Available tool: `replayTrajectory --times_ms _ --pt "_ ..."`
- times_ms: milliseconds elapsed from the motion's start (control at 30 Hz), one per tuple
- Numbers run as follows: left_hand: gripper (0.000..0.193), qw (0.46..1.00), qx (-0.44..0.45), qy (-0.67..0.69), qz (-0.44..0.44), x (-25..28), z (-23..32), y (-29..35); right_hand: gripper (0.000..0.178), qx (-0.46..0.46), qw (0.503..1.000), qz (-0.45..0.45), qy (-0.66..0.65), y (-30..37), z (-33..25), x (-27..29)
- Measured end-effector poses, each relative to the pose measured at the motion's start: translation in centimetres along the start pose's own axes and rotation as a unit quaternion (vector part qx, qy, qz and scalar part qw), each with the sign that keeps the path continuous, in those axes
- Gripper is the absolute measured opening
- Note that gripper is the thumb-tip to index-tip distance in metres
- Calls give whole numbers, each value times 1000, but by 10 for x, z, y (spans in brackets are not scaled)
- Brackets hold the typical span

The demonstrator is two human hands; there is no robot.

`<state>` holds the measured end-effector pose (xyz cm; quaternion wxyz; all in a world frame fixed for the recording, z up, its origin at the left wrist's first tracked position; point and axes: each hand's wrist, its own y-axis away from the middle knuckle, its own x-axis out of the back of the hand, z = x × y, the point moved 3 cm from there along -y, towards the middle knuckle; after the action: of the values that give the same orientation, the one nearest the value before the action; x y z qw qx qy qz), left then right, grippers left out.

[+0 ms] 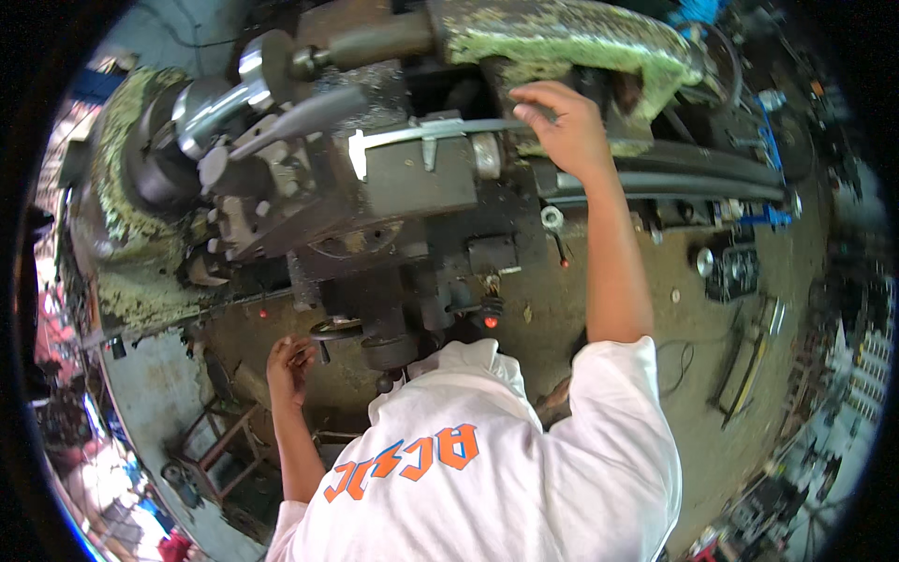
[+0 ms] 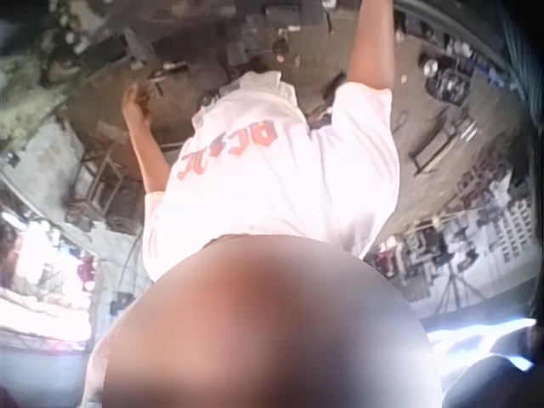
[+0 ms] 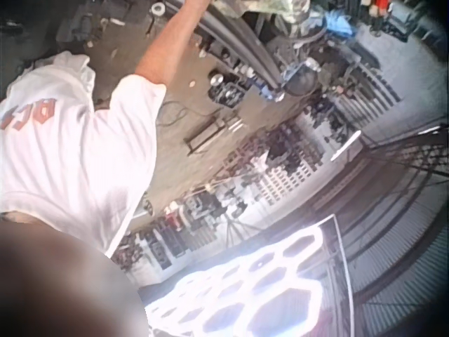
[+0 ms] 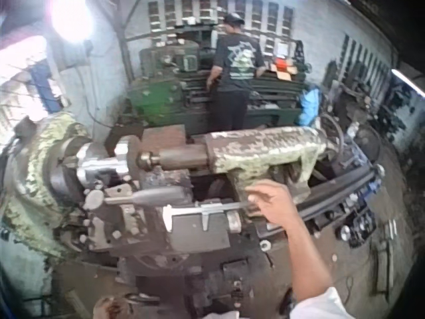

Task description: The person operates a metal lathe, adjusting the tool post and measuring a rotating metal shaft with a vernier caliper. They repeatedly measure different sections of the shaft while the lathe runs, then make further adjustments to the tool post.

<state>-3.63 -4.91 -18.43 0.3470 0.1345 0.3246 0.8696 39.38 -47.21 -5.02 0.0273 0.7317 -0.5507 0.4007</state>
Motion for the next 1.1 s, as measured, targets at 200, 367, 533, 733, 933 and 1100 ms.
replayTrajectory --times_ms 200,367,533,733,933,1100 --pt "44 983 36 -119 133 51 -46 -42 15 -162 825 506 -191 168 93 29" --pt "64 982 95 -125 105 27 -75 -61 60 -494 836 81 227 310 254 -94" --pt "75 958 73 -241 138 6 -68 -70 59 -284 885 -254 270 387 329 -173" --pt "72 899 24 -400 176 16 -69 -89 62 -328 856 -257 305 390 317 -174" --pt "67 952 130 -246 127 22 -109 -115 56 -194 594 -315 715 407 281 -199" --pt "62 967 84 -208 118 25 -114 -120 53 -202 607 -486 595 381 250 -203"
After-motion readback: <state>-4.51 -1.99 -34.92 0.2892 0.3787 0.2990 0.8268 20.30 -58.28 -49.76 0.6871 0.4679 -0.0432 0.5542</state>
